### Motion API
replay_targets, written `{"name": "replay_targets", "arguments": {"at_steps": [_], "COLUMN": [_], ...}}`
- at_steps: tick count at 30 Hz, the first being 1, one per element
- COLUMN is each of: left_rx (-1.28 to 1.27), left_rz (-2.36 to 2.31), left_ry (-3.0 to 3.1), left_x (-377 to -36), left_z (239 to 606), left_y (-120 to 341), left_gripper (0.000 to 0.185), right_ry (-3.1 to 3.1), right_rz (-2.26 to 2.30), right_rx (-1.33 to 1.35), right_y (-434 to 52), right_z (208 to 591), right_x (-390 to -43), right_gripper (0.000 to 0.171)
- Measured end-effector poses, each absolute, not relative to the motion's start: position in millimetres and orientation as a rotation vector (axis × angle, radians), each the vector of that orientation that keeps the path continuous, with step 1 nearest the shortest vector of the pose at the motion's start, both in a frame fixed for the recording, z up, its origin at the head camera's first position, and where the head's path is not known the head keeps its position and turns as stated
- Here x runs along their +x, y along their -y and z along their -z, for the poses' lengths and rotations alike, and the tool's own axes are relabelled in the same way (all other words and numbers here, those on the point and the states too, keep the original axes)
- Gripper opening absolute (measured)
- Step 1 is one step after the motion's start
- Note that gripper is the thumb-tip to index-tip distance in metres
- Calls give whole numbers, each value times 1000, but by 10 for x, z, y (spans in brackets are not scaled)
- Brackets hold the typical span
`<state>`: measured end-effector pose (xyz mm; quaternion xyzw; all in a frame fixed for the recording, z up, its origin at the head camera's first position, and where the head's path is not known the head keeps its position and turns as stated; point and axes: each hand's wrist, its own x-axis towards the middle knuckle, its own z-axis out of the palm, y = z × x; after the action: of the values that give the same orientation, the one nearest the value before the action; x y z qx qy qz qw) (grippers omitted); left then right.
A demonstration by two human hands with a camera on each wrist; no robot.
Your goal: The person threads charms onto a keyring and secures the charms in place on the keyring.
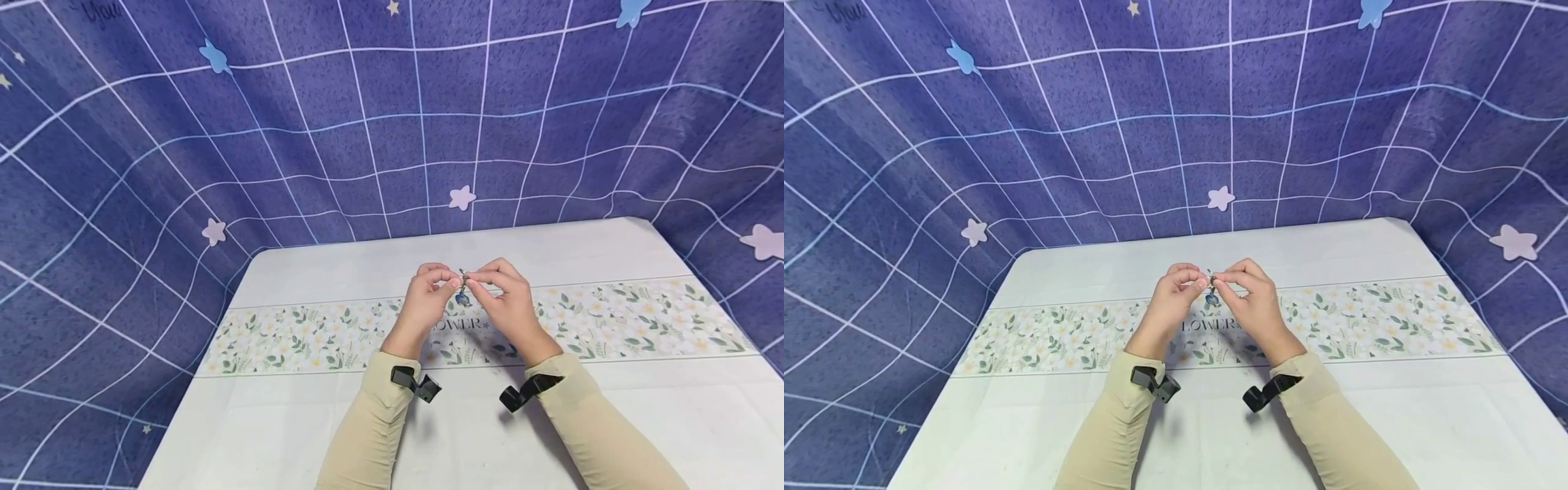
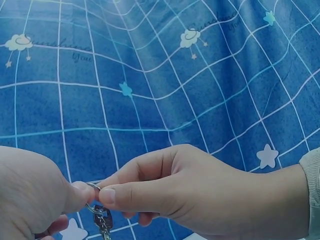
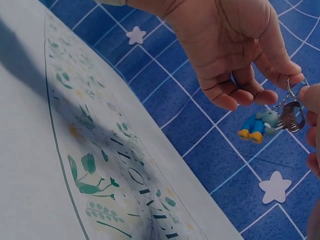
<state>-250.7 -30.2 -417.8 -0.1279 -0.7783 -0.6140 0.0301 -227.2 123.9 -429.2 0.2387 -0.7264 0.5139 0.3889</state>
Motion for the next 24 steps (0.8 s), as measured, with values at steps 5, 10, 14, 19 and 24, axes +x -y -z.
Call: {"name": "replay_targets", "arguments": {"at_steps": [5, 10, 14, 19, 24], "left_rx": [-355, -335, -325, -301, -291], "left_rz": [1955, 2001, 2029, 2060, 2085], "left_ry": [2387, 2381, 2369, 2365, 2376], "left_x": [-2521, -2531, -2533, -2540, -2563], "left_z": [4183, 4185, 4183, 4185, 4186], "left_y": [293, 292, 288, 292, 341], "left_gripper": [13, 13, 13, 14, 18], "right_ry": [1834, 1834, 1848, 1866, 1883], "right_rz": [-1281, -1219, -1179, -1283, -1447], "right_rx": [652, 700, 716, 706, 765], "right_y": [-1302, -1354, -1358, -1342, -1296], "right_z": [4452, 4584, 4593, 4536, 4344], "right_x": [-2404, -2512, -2524, -2486, -2338], "right_gripper": [23, 25, 25, 23, 18]}}
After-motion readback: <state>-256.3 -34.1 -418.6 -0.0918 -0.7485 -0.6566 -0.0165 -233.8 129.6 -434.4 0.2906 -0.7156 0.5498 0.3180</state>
